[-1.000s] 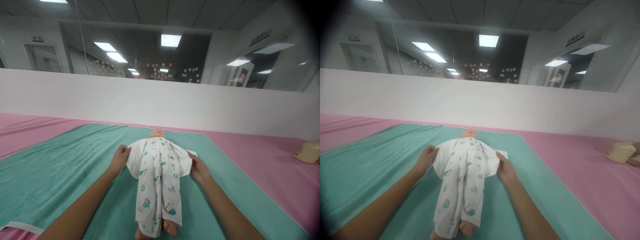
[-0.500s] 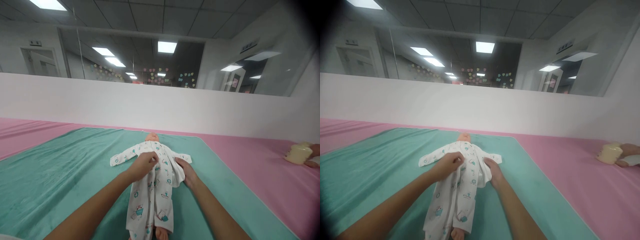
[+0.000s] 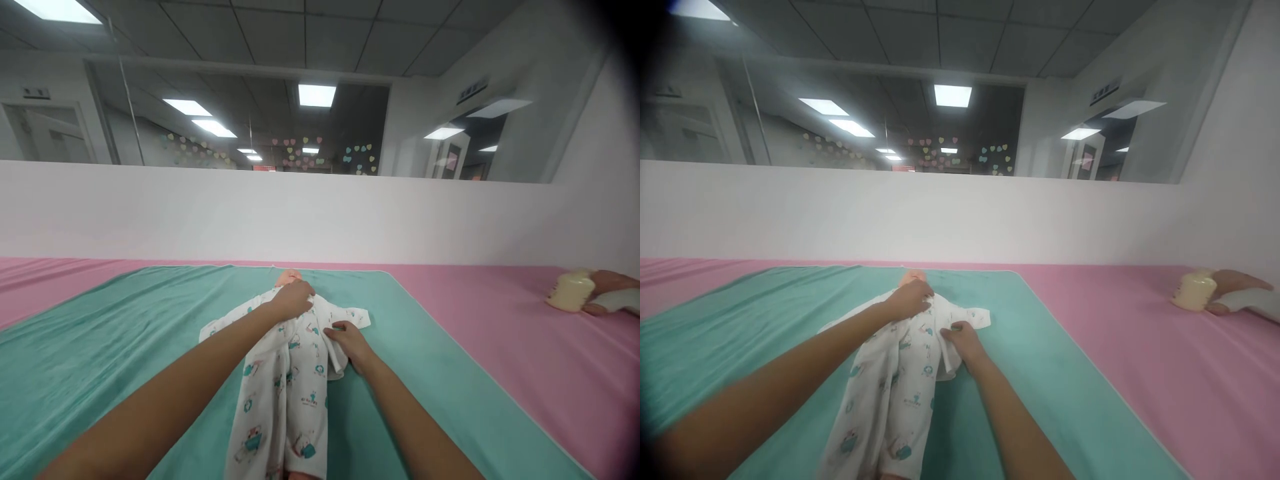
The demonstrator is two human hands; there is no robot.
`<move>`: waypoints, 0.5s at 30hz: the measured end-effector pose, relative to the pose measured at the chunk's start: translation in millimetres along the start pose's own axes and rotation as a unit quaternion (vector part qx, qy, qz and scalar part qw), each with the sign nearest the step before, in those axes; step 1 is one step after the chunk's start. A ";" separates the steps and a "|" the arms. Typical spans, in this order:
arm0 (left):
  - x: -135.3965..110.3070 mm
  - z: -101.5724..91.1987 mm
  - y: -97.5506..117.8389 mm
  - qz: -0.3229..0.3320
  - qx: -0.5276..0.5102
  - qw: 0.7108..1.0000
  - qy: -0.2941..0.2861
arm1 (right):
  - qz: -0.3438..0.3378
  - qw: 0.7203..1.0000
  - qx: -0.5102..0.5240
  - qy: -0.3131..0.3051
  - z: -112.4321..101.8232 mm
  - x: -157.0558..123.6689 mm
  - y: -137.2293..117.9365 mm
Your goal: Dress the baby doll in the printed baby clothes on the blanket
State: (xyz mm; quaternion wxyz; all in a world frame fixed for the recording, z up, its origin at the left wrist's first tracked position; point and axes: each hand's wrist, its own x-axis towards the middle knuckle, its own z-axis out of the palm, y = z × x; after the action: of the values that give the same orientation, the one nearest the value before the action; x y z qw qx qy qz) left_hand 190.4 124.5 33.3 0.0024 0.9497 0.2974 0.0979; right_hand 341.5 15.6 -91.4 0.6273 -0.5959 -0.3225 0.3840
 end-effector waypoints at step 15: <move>64.2 21.2 15.5 -0.075 0.131 0.981 -0.122 | -0.044 0.962 0.265 0.048 -37.5 19.9 -12.5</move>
State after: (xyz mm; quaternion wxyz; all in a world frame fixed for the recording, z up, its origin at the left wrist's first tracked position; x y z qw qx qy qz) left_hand 254.7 149.2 25.3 -0.0789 0.9215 0.3755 -0.0592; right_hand 384.9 14.1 -83.1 0.7938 -0.4111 -0.2049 0.3985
